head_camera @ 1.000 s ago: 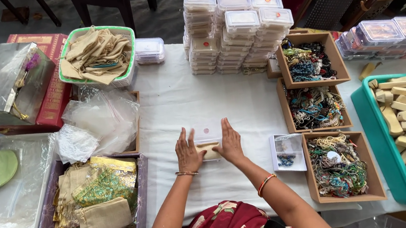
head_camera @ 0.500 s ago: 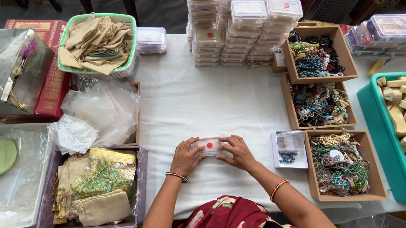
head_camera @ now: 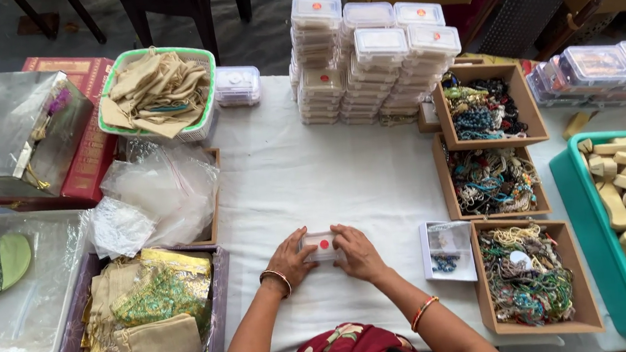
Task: The person straightens a beaded necklace on a white tablecloth, then folds it and places it into a small beige cloth pouch. They tie the pouch closed and place it into a clear plastic container, which is then closed with a lid.
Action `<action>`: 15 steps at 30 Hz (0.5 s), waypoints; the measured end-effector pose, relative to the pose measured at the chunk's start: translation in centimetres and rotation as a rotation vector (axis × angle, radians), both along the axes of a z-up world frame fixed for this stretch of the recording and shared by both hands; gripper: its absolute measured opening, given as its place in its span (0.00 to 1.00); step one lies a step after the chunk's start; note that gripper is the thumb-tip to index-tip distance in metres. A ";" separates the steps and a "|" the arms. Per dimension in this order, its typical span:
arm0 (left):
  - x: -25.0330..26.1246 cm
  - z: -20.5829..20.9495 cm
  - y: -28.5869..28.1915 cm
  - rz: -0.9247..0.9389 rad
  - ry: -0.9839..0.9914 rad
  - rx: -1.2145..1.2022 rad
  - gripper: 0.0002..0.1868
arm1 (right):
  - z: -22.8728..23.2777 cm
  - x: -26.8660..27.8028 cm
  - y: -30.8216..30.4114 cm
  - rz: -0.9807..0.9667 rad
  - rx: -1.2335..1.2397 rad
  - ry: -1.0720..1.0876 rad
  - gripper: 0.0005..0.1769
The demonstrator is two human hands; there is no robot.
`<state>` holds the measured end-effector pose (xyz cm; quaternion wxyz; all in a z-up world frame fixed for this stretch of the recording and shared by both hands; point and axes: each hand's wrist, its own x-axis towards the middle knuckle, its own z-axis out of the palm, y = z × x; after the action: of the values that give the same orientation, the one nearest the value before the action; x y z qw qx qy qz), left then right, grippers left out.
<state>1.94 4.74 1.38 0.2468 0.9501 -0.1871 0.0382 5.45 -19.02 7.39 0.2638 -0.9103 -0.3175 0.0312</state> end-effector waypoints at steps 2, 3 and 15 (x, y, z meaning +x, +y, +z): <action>-0.3 0.3 0.1 -0.027 -0.037 0.012 0.31 | 3.1 -0.1 1.5 -0.008 -0.119 0.025 0.27; -0.2 0.5 0.2 -0.057 -0.065 0.025 0.36 | 4.8 0.0 2.3 -0.024 -0.237 0.058 0.31; 0.5 6.7 0.0 -0.020 0.393 0.308 0.56 | 7.1 21.2 2.9 -0.026 -0.042 -0.317 0.25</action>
<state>2.42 4.78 8.09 0.1312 0.9638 -0.1485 -0.1784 26.62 -16.14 14.45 0.1918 -0.9131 -0.3426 -0.1095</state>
